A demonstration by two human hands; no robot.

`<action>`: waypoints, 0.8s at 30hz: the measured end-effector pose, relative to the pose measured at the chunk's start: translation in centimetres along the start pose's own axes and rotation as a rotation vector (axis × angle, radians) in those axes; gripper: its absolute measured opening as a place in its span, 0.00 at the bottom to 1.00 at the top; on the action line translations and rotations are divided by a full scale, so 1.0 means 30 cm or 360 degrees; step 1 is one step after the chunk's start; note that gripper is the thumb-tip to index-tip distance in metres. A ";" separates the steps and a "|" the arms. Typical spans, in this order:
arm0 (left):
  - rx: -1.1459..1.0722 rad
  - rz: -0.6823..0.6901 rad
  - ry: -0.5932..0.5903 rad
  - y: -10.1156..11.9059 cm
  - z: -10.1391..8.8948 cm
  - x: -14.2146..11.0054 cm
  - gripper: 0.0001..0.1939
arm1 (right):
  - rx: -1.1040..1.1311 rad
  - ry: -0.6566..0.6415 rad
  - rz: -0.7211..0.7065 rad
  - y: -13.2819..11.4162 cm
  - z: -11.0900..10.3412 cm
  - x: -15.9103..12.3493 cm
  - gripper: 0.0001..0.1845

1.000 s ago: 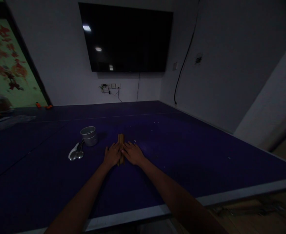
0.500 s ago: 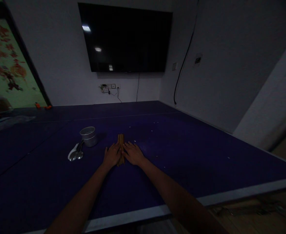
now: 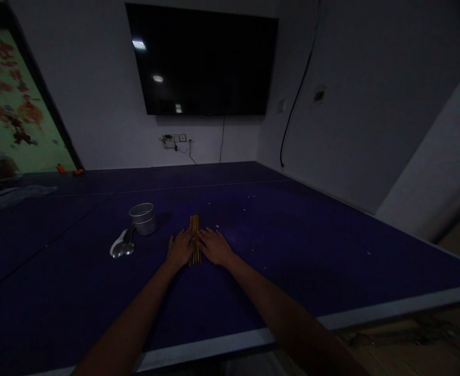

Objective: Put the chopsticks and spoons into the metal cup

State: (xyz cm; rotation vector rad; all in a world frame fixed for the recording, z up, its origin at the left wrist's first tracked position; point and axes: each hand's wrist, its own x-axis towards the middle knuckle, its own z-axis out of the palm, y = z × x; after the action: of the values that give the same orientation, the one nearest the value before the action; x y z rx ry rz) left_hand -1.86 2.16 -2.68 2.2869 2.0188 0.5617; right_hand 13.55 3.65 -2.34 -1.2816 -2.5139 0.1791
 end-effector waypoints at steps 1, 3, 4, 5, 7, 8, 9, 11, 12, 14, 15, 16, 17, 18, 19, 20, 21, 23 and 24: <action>-0.0001 -0.0009 0.0000 0.001 -0.001 0.000 0.24 | 0.0002 0.0001 0.0002 -0.001 -0.002 -0.001 0.28; -0.0007 -0.0024 0.0000 0.002 -0.003 0.001 0.23 | 0.0002 0.0006 0.0003 -0.005 -0.008 -0.004 0.28; -0.0014 -0.0029 0.0008 0.002 -0.004 0.001 0.23 | -0.0002 0.0012 0.0004 -0.007 -0.012 -0.005 0.28; -0.0022 -0.0032 0.0020 0.003 -0.006 0.002 0.23 | -0.0009 0.0021 0.0006 -0.009 -0.016 -0.007 0.28; -0.0038 -0.0041 0.0045 0.002 -0.010 0.003 0.23 | -0.0029 0.0042 -0.0001 -0.012 -0.023 -0.011 0.26; -0.0042 -0.0046 0.0053 0.002 -0.012 0.004 0.23 | -0.0038 0.0057 -0.0010 -0.014 -0.027 -0.012 0.25; -0.0044 -0.0054 0.0061 0.001 -0.013 0.005 0.22 | -0.0044 0.0074 -0.0019 -0.015 -0.030 -0.013 0.24; -0.0051 -0.0063 0.0090 0.001 -0.017 0.008 0.22 | -0.0045 0.0112 -0.0018 -0.018 -0.035 -0.012 0.22; -0.0057 -0.0060 0.0117 0.000 -0.019 0.009 0.21 | -0.0042 0.0129 0.0000 -0.019 -0.038 -0.011 0.21; -0.0071 -0.0041 0.0188 0.000 -0.022 0.011 0.21 | -0.0044 0.0147 0.0056 -0.022 -0.042 -0.007 0.19; -0.0080 -0.0025 0.0224 0.001 -0.024 0.011 0.20 | -0.0054 0.0148 0.0084 -0.024 -0.044 -0.005 0.19; -0.0091 -0.0007 0.0256 0.001 -0.027 0.012 0.20 | -0.0074 0.0149 0.0111 -0.027 -0.046 -0.004 0.18; -0.0104 0.0010 0.0286 0.002 -0.029 0.011 0.19 | -0.0101 0.0151 0.0140 -0.029 -0.048 -0.003 0.17; -0.0121 0.0026 0.0313 0.002 -0.031 0.011 0.19 | -0.0131 0.0152 0.0170 -0.032 -0.049 -0.003 0.17; -0.0139 0.0043 0.0339 0.003 -0.034 0.011 0.18 | -0.0160 0.0152 0.0203 -0.035 -0.051 -0.003 0.16; -0.0154 0.0058 0.0366 0.004 -0.036 0.010 0.18 | -0.0185 0.0148 0.0235 -0.038 -0.052 -0.003 0.16; -0.0160 0.0070 0.0391 0.006 -0.039 0.010 0.17 | -0.0202 0.0140 0.0265 -0.040 -0.053 -0.004 0.16; -0.0139 0.0086 0.0433 0.009 -0.043 0.010 0.17 | -0.0217 0.0117 0.0301 -0.044 -0.055 -0.005 0.17; -0.0115 0.0094 0.0445 0.010 -0.044 0.009 0.17 | -0.0220 0.0108 0.0306 -0.046 -0.056 -0.006 0.17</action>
State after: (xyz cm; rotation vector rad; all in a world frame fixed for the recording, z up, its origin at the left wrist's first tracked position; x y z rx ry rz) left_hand -1.93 2.12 -1.29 2.3440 2.0066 0.9924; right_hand 13.13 2.64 -0.45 -1.5572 -2.3806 0.0038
